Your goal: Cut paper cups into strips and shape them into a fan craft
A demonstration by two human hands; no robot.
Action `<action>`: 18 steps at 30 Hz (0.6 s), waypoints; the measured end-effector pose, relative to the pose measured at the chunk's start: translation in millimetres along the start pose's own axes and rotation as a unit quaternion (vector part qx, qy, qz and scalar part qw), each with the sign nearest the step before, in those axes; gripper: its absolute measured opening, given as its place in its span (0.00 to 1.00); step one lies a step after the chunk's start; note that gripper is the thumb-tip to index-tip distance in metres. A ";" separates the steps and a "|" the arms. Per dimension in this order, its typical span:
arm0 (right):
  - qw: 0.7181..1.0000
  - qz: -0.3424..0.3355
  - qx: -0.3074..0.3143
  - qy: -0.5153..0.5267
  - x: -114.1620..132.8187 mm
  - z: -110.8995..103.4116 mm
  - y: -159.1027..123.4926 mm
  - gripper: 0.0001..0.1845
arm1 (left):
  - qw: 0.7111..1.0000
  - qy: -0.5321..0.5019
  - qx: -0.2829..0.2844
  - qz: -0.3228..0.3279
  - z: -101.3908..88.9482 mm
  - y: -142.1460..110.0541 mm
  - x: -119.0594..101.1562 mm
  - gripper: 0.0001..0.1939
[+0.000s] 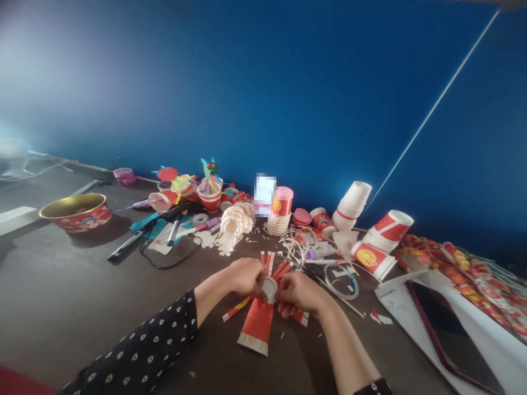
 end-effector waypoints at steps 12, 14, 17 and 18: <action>0.998 0.038 -0.040 -0.004 -6.9 -0.8 5.8 0.06 | 0.994 -0.102 -0.004 0.028 -2.9 8.8 6.8 0.13; 0.998 0.048 -0.044 -0.008 -7.0 -0.5 7.0 0.07 | 0.994 -0.104 -0.009 0.026 -2.4 9.2 6.1 0.13; 0.997 0.052 -0.050 -0.010 -7.3 -1.0 8.2 0.07 | 0.992 -0.124 -0.004 0.022 -2.3 7.7 6.7 0.12; 0.998 0.049 -0.050 -0.008 -7.4 -1.3 8.4 0.07 | 0.991 -0.136 -0.001 0.021 -2.1 7.4 7.6 0.12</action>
Point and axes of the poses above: each hand's wrist, its own y-axis towards the middle knuckle, its own z-axis out of the palm, x = y × z, the point moved 5 cm from there along y, towards the middle knuckle, and after that the axes turned 12 degrees about -z, right-handed, at the moved point
